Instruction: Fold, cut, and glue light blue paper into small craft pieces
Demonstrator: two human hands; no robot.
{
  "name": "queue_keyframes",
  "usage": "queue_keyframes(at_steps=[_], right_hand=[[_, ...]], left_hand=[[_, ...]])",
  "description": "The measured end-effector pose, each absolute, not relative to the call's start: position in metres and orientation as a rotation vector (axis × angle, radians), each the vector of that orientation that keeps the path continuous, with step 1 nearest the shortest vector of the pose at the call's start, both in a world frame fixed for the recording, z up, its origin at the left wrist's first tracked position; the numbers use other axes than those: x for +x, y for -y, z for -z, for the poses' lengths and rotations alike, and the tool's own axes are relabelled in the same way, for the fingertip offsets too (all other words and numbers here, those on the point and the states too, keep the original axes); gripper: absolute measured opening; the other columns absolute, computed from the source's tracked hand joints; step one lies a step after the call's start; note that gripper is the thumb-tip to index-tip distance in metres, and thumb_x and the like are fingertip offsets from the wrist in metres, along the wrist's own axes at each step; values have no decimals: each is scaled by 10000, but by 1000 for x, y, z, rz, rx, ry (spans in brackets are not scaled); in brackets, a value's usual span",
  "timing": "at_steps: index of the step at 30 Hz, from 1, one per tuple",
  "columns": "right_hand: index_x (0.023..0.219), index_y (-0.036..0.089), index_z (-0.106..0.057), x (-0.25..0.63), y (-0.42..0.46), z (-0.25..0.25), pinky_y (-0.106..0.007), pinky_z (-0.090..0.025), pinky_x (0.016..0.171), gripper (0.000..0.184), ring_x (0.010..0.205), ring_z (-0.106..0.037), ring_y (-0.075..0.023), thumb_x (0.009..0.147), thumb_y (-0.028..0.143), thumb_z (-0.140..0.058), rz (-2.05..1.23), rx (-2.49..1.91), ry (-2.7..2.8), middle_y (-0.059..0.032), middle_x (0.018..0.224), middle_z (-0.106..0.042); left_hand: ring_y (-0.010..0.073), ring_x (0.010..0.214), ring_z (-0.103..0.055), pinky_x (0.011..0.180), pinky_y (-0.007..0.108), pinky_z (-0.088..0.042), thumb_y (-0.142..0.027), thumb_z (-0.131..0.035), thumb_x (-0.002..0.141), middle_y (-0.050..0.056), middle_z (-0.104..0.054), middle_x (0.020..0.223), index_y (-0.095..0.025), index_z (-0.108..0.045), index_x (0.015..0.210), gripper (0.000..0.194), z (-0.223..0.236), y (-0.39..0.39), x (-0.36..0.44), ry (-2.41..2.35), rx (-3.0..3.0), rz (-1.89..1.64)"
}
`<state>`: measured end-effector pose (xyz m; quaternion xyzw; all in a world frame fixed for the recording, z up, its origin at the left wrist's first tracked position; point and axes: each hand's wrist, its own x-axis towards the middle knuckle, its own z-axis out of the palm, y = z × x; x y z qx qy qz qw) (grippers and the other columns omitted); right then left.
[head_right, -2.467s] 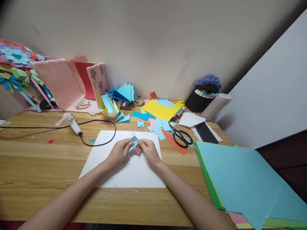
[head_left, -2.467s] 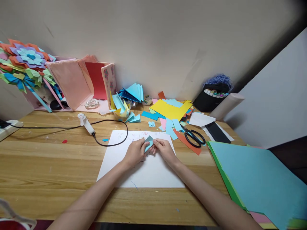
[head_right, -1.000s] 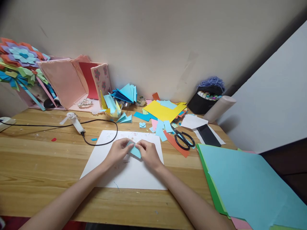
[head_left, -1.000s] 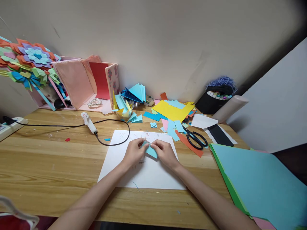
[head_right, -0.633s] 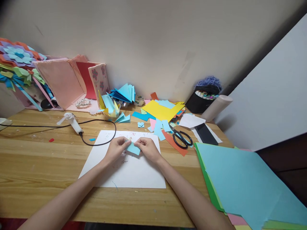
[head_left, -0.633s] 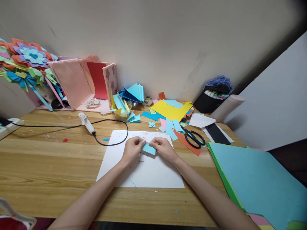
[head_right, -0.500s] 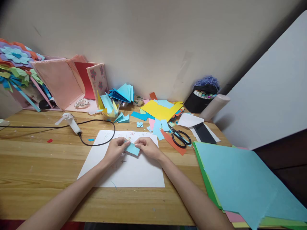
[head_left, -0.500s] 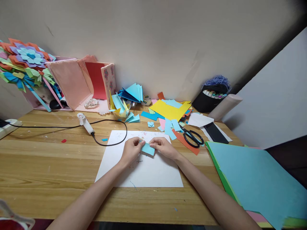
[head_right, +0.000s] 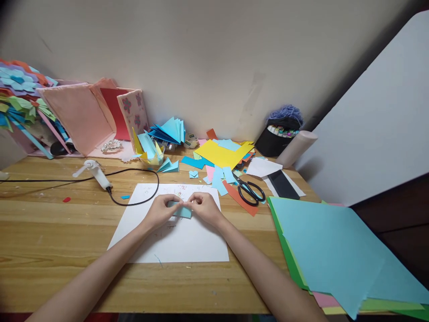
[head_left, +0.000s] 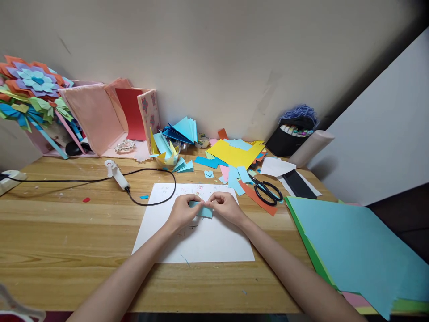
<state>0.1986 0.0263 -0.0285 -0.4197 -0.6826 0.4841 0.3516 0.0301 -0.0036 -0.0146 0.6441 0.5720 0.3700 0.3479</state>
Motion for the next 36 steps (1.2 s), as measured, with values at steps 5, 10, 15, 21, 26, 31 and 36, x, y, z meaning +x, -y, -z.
queue_keyframes(at_steps=[5, 10, 15, 21, 26, 31, 36], right_hand=[[643, 146, -620, 194, -22, 28, -200, -191, 408, 166, 416, -281, -62, 682, 307, -604, -1205, -1148, 1773, 74, 432, -323], [560, 138, -555, 192, -22, 27, -184, -261, 424, 74, 434, -362, -59, 598, 194, -583, -1194, -1240, 1647, 52, 466, -447], [520, 145, -526, 200, -28, 29, -182, -274, 397, 97, 409, -376, -61, 588, 195, -575, -1185, -1311, 1542, 44, 454, -471], [748, 152, -615, 199, -27, 25, -208, -388, 463, 204, 525, -527, -107, 707, 349, -583, -1331, -1143, 1552, -7, 629, -601], [711, 156, -595, 189, -19, 26, -250, -476, 550, 232, 574, -592, -134, 707, 387, -611, -1548, -1039, 1556, -8, 638, -626], [709, 139, -585, 191, -23, 32, -240, -476, 464, 291, 469, -611, -147, 692, 428, -607, -1667, -1116, 1428, -6, 526, -617], [689, 143, -548, 194, -25, 35, -197, -416, 394, 336, 381, -563, -118, 695, 474, -601, -1536, -1171, 1425, 13, 435, -576]], left_hand=[[170, 692, -599, 634, 254, -414, -295, -533, 711, 25, -675, 727, -176, -656, 694, 172, 14, 8, 34, -1581, 1719, -962], [151, 700, -587, 640, 241, -394, -246, -521, 728, 6, -669, 734, -192, -628, 705, 123, 13, 12, 45, -1694, 1930, -1011], [140, 677, -584, 638, 230, -407, -275, -525, 734, 6, -661, 720, -180, -621, 682, 144, 10, 12, 40, -1670, 1801, -1085], [151, 603, -571, 556, 231, -411, -375, -540, 728, 23, -650, 651, -145, -639, 662, 260, 12, 5, 22, -1588, 1493, -1115], [137, 501, -543, 485, 219, -382, -392, -504, 755, 12, -608, 544, -132, -610, 621, 311, 15, 6, 30, -1482, 1443, -1078], [178, 636, -609, 569, 253, -435, -404, -370, 837, 49, -671, 702, -133, -648, 809, 389, 14, 4, 26, -1335, 1549, -929], [217, 930, -554, 795, 318, -398, -391, -493, 800, 74, -614, 1023, -200, -568, 1097, 361, 10, 9, 25, -1410, 2120, -792]])
